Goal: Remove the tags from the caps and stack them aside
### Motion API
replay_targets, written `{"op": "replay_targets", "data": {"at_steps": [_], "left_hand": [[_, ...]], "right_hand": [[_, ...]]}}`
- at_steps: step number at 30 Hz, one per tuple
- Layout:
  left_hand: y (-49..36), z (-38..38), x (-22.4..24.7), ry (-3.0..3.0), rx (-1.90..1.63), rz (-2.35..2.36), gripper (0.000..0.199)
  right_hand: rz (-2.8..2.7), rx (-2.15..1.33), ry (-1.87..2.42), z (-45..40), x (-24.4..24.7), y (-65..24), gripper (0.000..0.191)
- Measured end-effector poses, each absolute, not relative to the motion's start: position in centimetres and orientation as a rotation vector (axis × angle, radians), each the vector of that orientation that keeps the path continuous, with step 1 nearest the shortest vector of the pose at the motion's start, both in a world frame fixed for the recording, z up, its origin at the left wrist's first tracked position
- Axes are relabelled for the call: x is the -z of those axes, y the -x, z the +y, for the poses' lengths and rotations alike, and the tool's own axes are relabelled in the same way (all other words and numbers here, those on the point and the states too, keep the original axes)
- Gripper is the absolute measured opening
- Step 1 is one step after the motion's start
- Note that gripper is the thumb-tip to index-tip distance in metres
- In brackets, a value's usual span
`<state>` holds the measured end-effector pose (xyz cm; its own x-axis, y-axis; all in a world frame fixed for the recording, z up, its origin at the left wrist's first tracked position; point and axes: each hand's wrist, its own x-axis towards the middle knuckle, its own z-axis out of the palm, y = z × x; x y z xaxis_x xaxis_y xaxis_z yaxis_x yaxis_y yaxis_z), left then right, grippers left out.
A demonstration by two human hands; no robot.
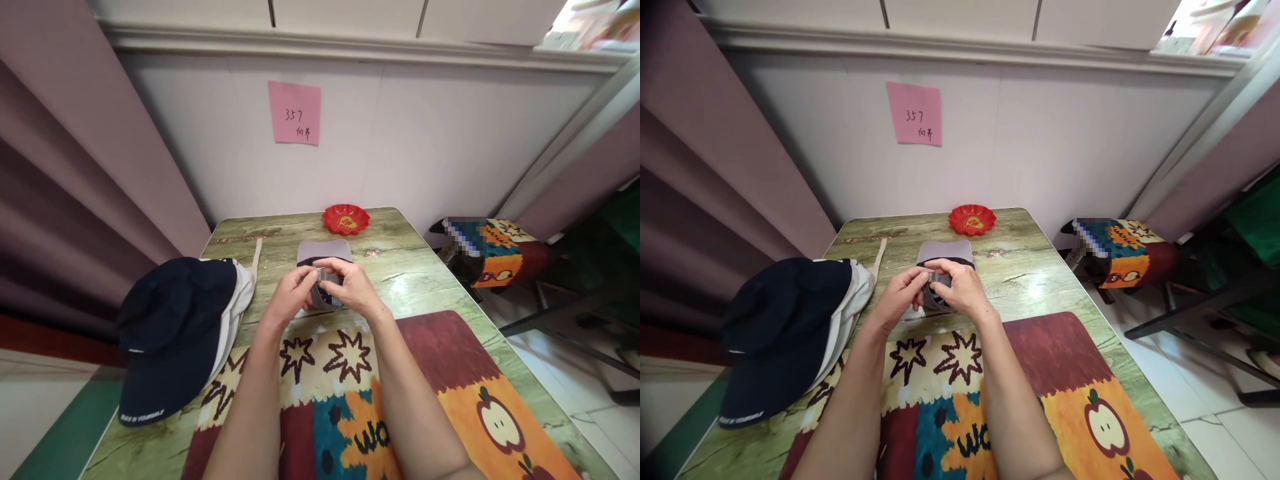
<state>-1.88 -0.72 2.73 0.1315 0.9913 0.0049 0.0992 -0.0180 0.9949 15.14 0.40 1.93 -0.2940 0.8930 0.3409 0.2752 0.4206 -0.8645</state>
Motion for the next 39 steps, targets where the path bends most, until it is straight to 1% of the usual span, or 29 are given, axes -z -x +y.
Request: {"op": "replay_targets", "data": {"at_steps": [3,9,12,24,26,28,29,34,39], "left_hand": [[2.0,-0.6,-2.6,-1.385,-1.076,1.203,0.027],[3.2,-0.4,-2.5,-1.423,-1.061,1.185,0.024],[3.6,-0.4,-2.4,-1.426,-1.046,1.178,0.023],[2.8,-0.2,-2.0,-1.433,-1.088,1.236,0.023],[2.7,-0.2,-2.0,-1.448,-1.078,1.227,0.023],[2.5,-0.2,-2.1,-1.462,-1.061,1.203,0.023],[2.5,-0.3,-2.1,-1.468,-1.054,1.192,0.023],[2.6,-0.4,-2.3,-1.475,-1.043,1.174,0.026],[3.0,-0.3,-2.1,-1.478,-1.010,1.180,0.027]], "right_hand": [[-1.796,-0.862,1.107,0.5,-1.9,-15.5,0.040],[-1.833,-0.898,1.153,0.6,-1.9,-16.3,0.019],[-1.820,-0.886,1.140,0.5,-2.0,-16.2,0.017],[-1.790,-0.890,1.167,0.8,-1.5,-16.0,0.020],[-1.816,-0.881,1.155,0.6,-1.7,-15.9,0.026],[-1.860,-0.844,1.125,0.6,-1.7,-15.6,0.039],[-1.880,-0.813,1.107,0.6,-1.6,-15.5,0.040],[-1.918,-0.602,1.076,0.9,-1.2,-15.3,0.020],[-1.950,-0.469,1.045,1.0,-0.9,-15.5,0.017]]}}
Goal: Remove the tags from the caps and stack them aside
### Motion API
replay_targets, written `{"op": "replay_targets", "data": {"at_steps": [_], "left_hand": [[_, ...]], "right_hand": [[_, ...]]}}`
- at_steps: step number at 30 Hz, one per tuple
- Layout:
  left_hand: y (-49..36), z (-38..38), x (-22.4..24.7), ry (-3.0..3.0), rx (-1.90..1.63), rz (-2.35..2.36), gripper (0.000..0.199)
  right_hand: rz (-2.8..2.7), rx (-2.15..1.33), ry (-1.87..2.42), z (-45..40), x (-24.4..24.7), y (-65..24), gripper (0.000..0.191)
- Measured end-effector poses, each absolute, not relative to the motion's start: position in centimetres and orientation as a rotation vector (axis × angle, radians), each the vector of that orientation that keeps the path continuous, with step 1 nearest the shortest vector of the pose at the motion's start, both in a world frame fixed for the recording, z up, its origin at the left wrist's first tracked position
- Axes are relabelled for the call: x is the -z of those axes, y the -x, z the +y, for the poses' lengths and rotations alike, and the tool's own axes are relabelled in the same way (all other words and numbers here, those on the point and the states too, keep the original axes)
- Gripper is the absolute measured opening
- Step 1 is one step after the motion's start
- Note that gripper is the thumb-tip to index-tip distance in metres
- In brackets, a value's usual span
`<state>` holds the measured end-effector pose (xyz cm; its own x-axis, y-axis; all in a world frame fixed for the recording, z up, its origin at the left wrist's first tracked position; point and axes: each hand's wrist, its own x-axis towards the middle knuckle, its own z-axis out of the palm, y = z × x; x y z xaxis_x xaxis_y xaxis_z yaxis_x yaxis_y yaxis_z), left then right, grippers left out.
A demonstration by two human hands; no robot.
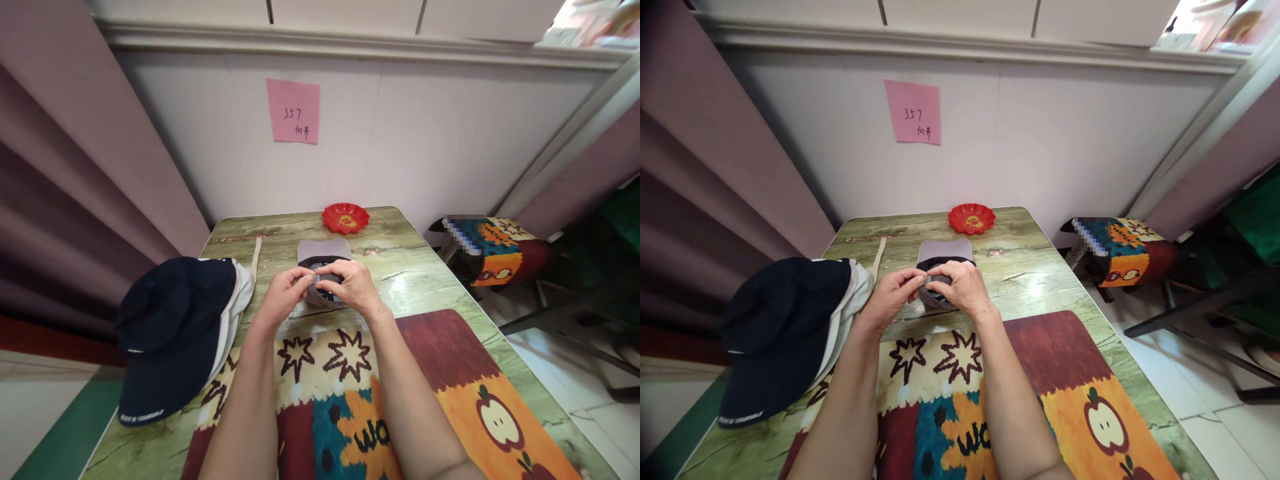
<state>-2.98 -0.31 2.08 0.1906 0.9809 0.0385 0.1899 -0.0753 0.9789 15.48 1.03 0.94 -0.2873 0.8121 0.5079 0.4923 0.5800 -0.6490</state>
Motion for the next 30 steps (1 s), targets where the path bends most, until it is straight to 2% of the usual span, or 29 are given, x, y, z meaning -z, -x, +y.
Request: {"op": "replay_targets", "data": {"at_steps": [17,19,21,23,26,30], "left_hand": [[3.2,-0.2,-1.8,-1.507,-0.992,1.166,0.028],[3.5,-0.2,-1.8,-1.517,-0.984,1.173,0.027],[3.8,-0.3,-1.9,-1.523,-0.964,1.193,0.029],[4.1,-0.3,-2.1,-1.525,-0.935,1.211,0.032],[4.4,-0.5,-2.4,-1.529,-0.900,1.210,0.036],[4.4,-0.6,-2.6,-1.533,-0.899,1.210,0.031]], "right_hand": [[-1.978,-0.530,0.983,1.0,-1.0,-15.3,0.013],[-1.961,-0.603,1.015,1.1,-0.9,-15.6,0.023],[-1.947,-0.680,1.114,1.2,-0.7,-16.3,0.043],[-1.926,-0.752,1.230,1.3,-0.6,-17.3,0.055],[-1.896,-0.875,1.290,1.2,-0.7,-18.5,0.043],[-1.928,-0.939,1.230,1.2,-1.0,-19.0,0.022]]}}
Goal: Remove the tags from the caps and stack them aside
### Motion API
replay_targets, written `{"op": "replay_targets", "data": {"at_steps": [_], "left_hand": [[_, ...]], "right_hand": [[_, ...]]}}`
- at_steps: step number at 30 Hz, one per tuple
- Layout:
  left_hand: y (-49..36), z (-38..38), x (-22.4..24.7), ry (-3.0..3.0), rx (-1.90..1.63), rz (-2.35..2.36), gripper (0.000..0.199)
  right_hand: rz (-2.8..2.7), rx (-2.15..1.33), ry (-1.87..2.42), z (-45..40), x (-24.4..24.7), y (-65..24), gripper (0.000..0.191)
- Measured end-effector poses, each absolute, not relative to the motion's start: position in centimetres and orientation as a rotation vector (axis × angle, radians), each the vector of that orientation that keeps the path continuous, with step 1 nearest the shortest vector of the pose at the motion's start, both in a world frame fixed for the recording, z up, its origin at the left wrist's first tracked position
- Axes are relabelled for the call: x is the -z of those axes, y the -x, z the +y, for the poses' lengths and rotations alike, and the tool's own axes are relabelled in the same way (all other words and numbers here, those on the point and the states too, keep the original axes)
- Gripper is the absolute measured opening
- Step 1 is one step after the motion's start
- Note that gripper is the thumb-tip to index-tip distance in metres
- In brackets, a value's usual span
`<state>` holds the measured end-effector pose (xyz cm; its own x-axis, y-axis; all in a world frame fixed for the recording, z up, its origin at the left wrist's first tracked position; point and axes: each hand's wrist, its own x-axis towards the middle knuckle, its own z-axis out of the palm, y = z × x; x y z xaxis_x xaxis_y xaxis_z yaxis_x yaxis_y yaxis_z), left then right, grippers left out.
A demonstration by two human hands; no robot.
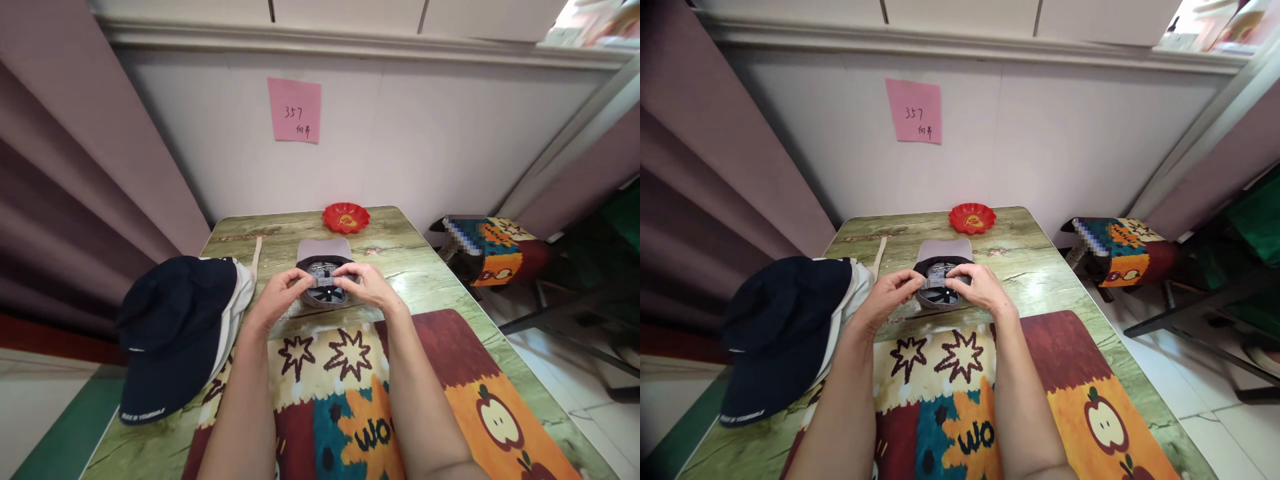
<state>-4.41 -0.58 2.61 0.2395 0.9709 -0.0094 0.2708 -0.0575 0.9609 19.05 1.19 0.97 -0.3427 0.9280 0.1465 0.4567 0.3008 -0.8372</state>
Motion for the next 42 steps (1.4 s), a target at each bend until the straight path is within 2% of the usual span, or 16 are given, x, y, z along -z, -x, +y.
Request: {"op": "replay_targets", "data": {"at_steps": [4,11,24,26,28,31,35,40,42], "left_hand": [[4.7,-0.5,-2.3,-1.558,-0.909,1.201,0.028],[4.6,-0.2,-1.9,-1.566,-0.938,1.198,0.024],[4.2,-0.1,-2.1,-1.651,-0.991,1.270,0.020],[4.1,-0.3,-2.3,-1.623,-0.990,1.259,0.021],[4.4,-0.3,-2.3,-1.555,-1.003,1.263,0.031],[5.7,0.1,-1.6,-1.488,-1.120,1.437,0.045],[7.6,1.1,0.5,-1.785,-1.134,1.809,0.036],[7.2,1.5,2.7,-2.113,-0.913,1.756,0.066],[6.6,1.5,3.1,-2.149,-0.860,1.708,0.068]], "right_hand": [[-1.925,-0.882,1.194,1.3,-1.1,-19.0,0.034],[-1.942,-0.927,1.206,1.0,-1.4,-18.8,0.019],[-1.966,-0.871,1.180,0.9,-1.4,-19.1,0.022],[-1.946,-0.878,1.189,0.9,-1.4,-19.1,0.022],[-1.870,-0.878,1.160,1.1,-1.4,-19.3,0.022],[-1.653,-0.736,1.174,1.6,-0.8,-20.0,0.029],[-1.557,-0.445,1.437,2.4,1.1,-21.2,0.030],[-1.809,-0.422,1.493,2.8,3.7,-21.3,0.071],[-1.896,-0.465,1.457,2.8,4.4,-20.9,0.077]]}}
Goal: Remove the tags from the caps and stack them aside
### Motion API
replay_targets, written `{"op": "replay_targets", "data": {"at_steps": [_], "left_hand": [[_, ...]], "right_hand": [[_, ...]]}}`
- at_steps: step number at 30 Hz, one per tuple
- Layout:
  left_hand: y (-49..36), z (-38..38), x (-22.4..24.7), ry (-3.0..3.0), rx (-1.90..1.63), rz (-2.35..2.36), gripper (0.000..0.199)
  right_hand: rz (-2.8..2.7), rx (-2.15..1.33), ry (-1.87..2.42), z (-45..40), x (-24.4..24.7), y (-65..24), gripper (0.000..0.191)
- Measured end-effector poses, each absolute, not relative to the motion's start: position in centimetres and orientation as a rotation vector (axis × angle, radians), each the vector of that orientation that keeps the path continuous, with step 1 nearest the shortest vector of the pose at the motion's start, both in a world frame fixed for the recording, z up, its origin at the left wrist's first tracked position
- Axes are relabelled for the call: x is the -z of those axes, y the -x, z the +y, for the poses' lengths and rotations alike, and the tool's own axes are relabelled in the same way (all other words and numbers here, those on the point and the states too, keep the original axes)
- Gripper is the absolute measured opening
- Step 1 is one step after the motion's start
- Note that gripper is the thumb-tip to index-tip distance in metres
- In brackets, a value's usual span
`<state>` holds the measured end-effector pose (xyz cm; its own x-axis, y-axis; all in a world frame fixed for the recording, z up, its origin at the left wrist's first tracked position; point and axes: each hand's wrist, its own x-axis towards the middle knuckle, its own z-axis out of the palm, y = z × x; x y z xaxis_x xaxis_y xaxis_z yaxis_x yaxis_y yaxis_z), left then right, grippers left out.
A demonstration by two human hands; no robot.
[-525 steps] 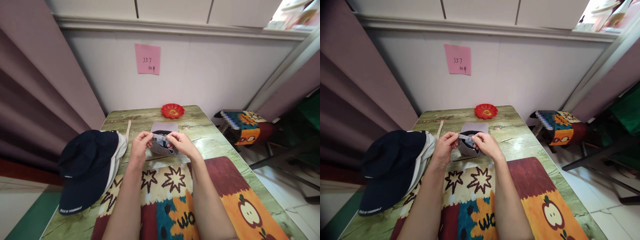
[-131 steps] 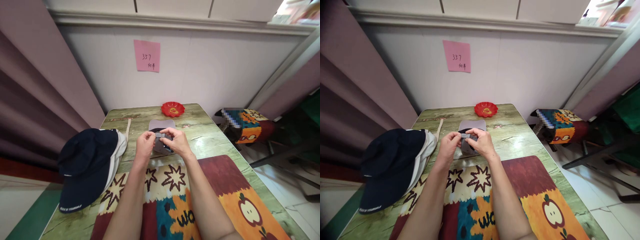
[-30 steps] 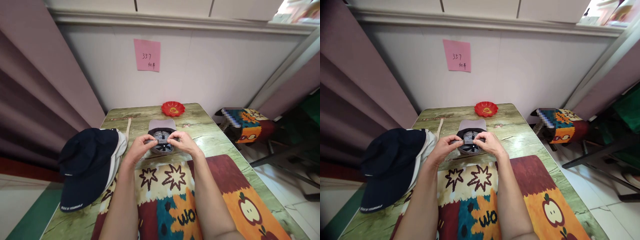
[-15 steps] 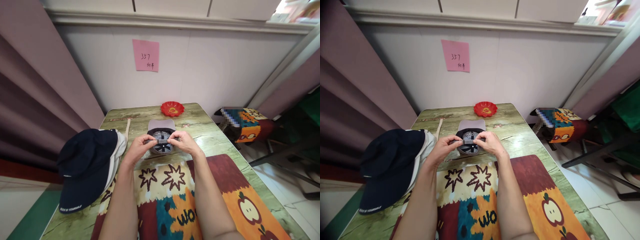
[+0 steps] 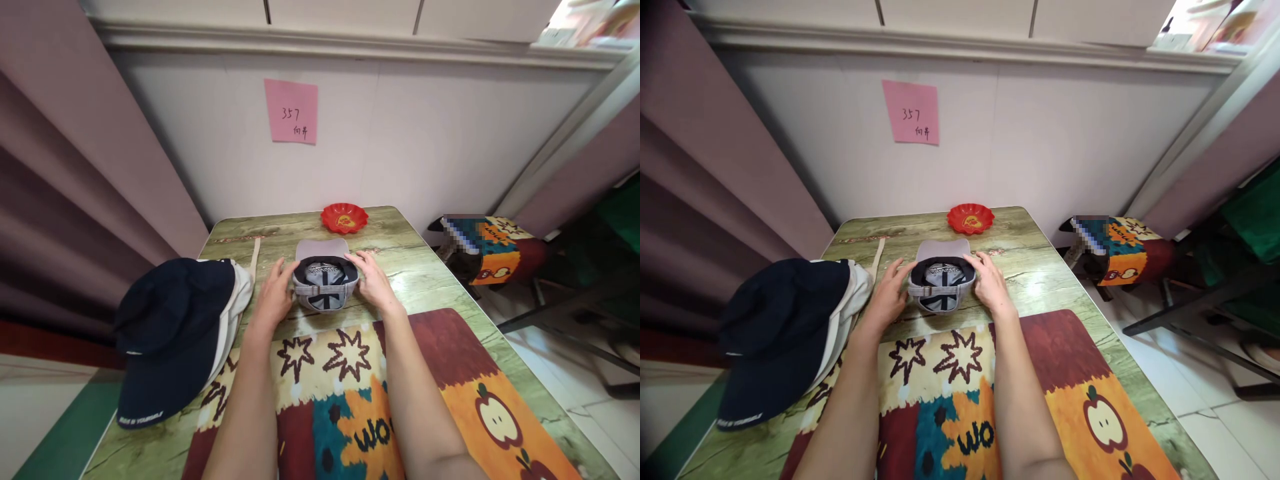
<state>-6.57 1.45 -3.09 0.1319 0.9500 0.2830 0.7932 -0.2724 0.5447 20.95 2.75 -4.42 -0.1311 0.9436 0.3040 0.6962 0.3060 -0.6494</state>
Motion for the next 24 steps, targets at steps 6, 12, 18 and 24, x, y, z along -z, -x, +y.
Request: {"op": "replay_targets", "data": {"at_steps": [6,12,18,24], "left_hand": [[6.2,1.5,2.2,-2.135,-0.979,1.643,0.035],[5.4,0.0,-2.5,-1.670,-1.399,1.251,0.020],[3.7,-1.2,-4.7,-1.074,-1.414,0.992,0.034],[2.9,0.9,-0.2,-0.753,-1.276,1.043,0.039]], "right_hand": [[-1.893,-0.463,1.388,2.9,3.9,-20.4,0.040],[-1.586,-0.664,1.056,1.6,-1.4,-20.4,0.014],[-1.281,-1.042,0.918,0.1,-4.1,-19.3,0.039],[-1.054,-1.402,1.037,2.5,0.7,-18.4,0.035]]}}
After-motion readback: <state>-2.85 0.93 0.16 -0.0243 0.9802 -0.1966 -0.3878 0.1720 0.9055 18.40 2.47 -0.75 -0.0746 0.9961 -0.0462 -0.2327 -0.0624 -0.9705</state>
